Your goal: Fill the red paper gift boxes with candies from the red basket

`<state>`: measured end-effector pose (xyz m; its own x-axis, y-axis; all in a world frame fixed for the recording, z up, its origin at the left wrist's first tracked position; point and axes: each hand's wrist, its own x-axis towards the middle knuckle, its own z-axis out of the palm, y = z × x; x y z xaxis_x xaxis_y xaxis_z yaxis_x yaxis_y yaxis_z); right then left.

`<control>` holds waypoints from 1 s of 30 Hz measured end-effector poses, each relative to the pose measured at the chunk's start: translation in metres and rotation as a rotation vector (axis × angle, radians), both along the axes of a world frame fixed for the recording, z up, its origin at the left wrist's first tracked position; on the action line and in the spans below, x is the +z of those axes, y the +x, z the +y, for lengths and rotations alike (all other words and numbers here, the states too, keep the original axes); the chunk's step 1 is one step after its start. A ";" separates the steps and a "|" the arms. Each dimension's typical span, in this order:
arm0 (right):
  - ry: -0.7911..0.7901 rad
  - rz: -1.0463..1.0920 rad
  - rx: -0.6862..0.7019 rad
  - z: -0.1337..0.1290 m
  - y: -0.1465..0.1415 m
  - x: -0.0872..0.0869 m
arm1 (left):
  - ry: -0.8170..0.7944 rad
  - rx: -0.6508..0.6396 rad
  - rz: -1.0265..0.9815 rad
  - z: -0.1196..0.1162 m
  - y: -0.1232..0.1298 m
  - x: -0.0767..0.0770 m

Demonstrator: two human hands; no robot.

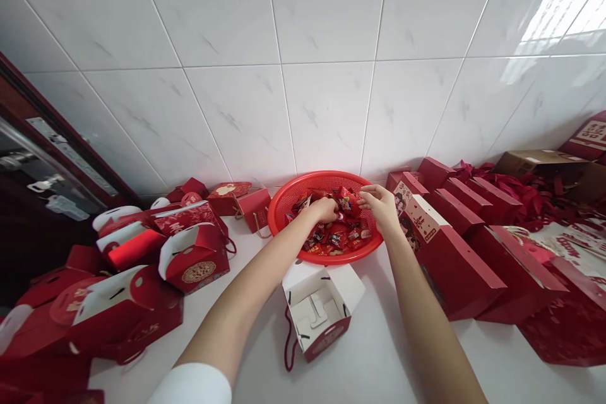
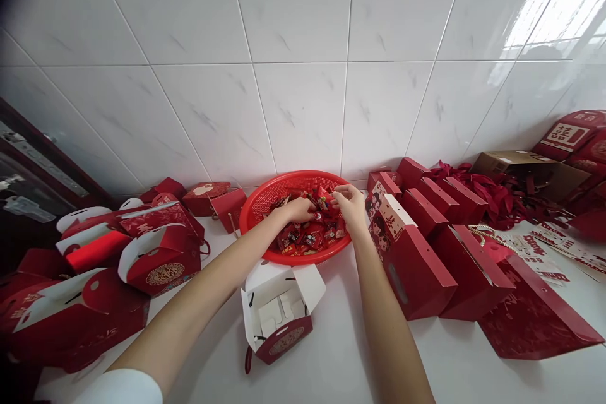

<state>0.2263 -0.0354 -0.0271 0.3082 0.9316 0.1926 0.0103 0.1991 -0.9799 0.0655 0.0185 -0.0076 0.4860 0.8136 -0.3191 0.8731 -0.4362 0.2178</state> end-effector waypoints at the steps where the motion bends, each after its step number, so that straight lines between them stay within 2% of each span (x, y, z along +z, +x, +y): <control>1: -0.001 -0.010 -0.003 0.000 0.001 0.000 | -0.022 -0.017 -0.010 0.001 0.000 -0.001; 7: -0.012 -0.167 0.010 -0.001 0.001 -0.003 | -0.145 -0.129 -0.134 0.000 -0.001 -0.003; 11: -0.054 -0.378 0.136 -0.005 -0.005 -0.003 | -0.179 -0.132 -0.217 0.000 -0.001 -0.004; 15: -0.089 -0.566 0.224 -0.004 -0.007 -0.003 | -0.099 -0.041 -0.341 0.005 -0.005 -0.002; 21: -0.147 -0.755 0.322 -0.001 -0.007 -0.007 | 0.167 0.170 -0.554 0.023 -0.008 0.010; 25: -0.191 -0.812 0.402 -0.004 -0.011 -0.004 | 0.218 0.178 -0.511 0.036 0.000 0.016; 30: -0.219 -0.825 0.378 -0.008 -0.014 0.003 | 0.084 0.140 -0.270 0.043 0.016 0.009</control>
